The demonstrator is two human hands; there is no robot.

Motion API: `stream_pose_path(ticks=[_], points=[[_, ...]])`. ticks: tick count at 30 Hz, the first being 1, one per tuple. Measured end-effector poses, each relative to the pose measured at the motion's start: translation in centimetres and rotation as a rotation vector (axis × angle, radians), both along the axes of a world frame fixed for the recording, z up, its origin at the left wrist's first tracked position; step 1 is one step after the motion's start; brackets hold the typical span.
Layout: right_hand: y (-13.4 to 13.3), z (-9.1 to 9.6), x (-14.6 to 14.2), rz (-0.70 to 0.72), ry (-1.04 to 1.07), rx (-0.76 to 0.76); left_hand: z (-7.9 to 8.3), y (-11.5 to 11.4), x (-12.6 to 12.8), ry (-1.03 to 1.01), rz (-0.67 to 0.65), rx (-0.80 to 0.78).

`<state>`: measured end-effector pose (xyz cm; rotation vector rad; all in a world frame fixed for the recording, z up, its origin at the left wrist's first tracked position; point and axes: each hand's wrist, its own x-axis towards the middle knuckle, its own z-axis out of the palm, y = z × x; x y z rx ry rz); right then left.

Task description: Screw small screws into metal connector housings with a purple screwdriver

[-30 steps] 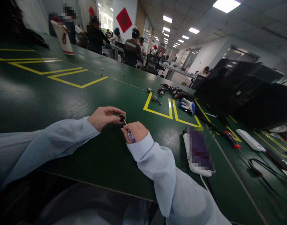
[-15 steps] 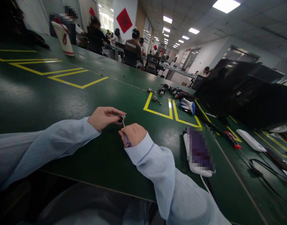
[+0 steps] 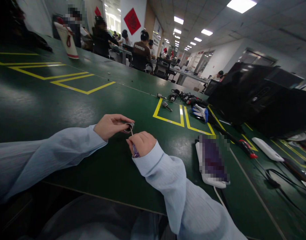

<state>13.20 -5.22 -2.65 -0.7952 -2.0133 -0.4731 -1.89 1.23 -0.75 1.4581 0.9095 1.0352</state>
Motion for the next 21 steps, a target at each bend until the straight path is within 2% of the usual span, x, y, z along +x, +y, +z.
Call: stream_pose_path(ticks=[4,7,9,11,13,15,17,21], points=[[-0.3,0.2,-0.2,-0.016,-0.008,-0.053,0.1,-0.1,0.0,0.017,0.0,0.008],[-1.1,0.7,-0.4,-0.034,0.072,-0.121,0.2,0.1,-0.1,0.029,0.009,0.009],[-1.6,1.1,-0.3,-0.097,0.23,-0.242,0.3,0.3,-0.2,0.024,0.037,0.0],[-1.7,1.4,0.0,-0.15,0.452,-0.449,0.3,0.6,-0.3,-0.002,0.08,-0.02],[-1.5,1.4,0.3,-0.136,0.636,-0.678,0.3,0.8,-0.4,-0.054,0.109,-0.06],[-1.1,1.1,0.5,-0.099,0.721,-0.834,0.1,1.0,-0.5,-0.108,0.116,-0.102],[-0.7,0.8,0.6,-0.081,0.749,-0.898,0.0,1.1,-0.6,-0.14,0.1,-0.124],[-0.4,0.2,0.4,-0.068,0.749,-0.916,0.0,1.1,-0.6,-0.154,0.083,-0.136]])
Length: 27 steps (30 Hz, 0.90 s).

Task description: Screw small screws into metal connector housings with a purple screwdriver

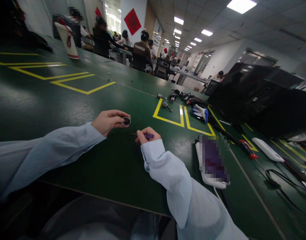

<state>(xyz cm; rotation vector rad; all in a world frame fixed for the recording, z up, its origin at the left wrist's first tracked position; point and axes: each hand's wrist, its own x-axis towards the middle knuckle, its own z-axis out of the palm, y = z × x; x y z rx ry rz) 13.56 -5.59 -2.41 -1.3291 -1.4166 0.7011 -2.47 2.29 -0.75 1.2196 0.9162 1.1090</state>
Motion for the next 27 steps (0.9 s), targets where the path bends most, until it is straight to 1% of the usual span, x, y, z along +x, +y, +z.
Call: stream_pose_path(ticks=[3,9,12,15,18,20,22,27], points=[[0.0,0.0,-0.1,0.007,-0.042,-0.013,0.3,-0.2,0.0,0.005,0.005,-0.018],[-0.2,1.1,0.6,-0.036,-0.123,-0.076,0.6,-0.4,0.0,-0.007,-0.015,-0.031],[-0.4,1.2,0.6,-0.041,-0.119,-0.057,0.5,-0.3,0.0,-0.006,-0.021,-0.047],[-0.9,1.1,0.2,0.006,-0.07,0.033,0.5,-0.3,0.0,0.0,-0.025,-0.064],[-1.3,1.1,-0.1,0.008,-0.053,0.212,0.6,-0.4,0.1,0.005,-0.032,-0.066],[-1.4,0.9,-0.2,-0.006,-0.123,0.327,0.5,-0.5,0.1,0.002,-0.042,-0.067],[-1.3,0.7,-0.4,0.01,-0.234,0.394,0.4,-0.6,0.2,-0.008,-0.055,-0.059],[-0.9,0.1,-0.7,0.042,-0.454,0.444,0.1,-0.7,0.2,-0.011,-0.088,-0.006]])
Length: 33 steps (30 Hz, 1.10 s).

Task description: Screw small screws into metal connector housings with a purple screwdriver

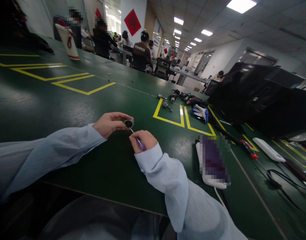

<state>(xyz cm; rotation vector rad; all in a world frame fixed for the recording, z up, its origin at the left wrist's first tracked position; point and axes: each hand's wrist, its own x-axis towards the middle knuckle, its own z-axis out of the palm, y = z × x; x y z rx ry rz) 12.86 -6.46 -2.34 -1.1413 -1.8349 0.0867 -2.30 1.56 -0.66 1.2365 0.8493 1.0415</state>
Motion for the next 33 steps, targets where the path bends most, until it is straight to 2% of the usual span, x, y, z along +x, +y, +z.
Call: stream_pose_path(ticks=[5,13,24,33], points=[[0.24,-0.09,0.08,0.021,-0.096,0.086,-0.13,0.0,0.07,0.022,-0.003,0.049],[0.55,-0.36,0.12,0.078,-0.237,0.125,-0.17,-0.02,0.26,0.058,0.029,0.093],[0.27,-0.03,-0.3,0.09,-0.281,0.24,-0.24,0.04,0.32,0.043,0.04,0.135],[0.42,-0.17,-0.37,0.079,-0.297,0.258,-0.45,0.17,0.29,0.029,0.015,0.131]])
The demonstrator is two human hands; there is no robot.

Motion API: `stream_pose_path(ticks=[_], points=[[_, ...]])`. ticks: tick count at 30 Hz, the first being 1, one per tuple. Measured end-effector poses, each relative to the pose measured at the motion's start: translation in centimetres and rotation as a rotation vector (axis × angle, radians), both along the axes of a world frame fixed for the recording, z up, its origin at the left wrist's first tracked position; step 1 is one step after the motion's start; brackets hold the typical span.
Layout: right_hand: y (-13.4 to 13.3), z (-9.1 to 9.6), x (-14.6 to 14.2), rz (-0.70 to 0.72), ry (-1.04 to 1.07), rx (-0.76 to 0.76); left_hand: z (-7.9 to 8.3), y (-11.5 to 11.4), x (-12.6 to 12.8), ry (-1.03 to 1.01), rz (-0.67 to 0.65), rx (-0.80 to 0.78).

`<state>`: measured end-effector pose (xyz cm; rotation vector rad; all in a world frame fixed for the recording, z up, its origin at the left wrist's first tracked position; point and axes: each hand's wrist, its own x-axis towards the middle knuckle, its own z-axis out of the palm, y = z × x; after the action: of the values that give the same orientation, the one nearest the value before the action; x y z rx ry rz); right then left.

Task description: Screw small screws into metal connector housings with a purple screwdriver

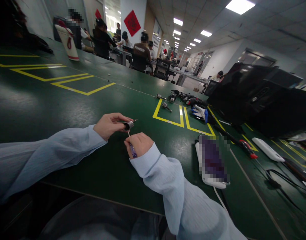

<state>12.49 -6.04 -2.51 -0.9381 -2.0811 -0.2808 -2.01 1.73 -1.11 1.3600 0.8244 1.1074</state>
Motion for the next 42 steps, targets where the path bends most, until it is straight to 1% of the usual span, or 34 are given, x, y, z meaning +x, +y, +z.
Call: stream_pose_path(ticks=[4,10,14,17,21,24,26,29,34,37,42], points=[[0.0,-0.1,0.0,-0.026,-0.013,0.017,0.1,-0.1,0.0,0.009,0.005,-0.008],[0.2,-0.3,0.0,0.002,0.008,0.032,0.4,-0.4,0.2,0.053,0.033,-0.015],[0.0,0.0,0.0,0.01,0.011,0.04,0.3,-0.3,0.2,0.048,0.053,-0.013],[-0.4,0.4,0.2,0.028,0.047,0.07,0.5,-0.2,0.1,0.015,0.047,-0.077],[-0.4,0.5,0.4,-0.051,0.084,0.093,0.7,-0.1,0.0,-0.06,0.021,-0.212],[0.8,0.0,0.4,-0.085,0.114,0.109,0.7,-0.1,0.0,-0.099,0.017,-0.246],[1.9,-0.3,0.2,-0.102,0.11,0.093,0.7,-0.2,0.1,-0.121,0.023,-0.262],[3.7,-0.4,-0.3,-0.112,0.038,0.029,0.8,-0.3,0.2,-0.154,0.048,-0.271],[6.2,-0.3,-1.2,-0.099,-0.081,-0.118,1.1,0.1,0.1,-0.23,0.092,-0.303],[7.2,-0.3,-1.3,-0.094,-0.094,-0.148,1.1,0.6,-0.2,-0.264,0.09,-0.307],[8.1,-0.6,-1.4,-0.052,-0.048,-0.197,0.7,1.5,-0.6,-0.259,0.084,-0.276]])
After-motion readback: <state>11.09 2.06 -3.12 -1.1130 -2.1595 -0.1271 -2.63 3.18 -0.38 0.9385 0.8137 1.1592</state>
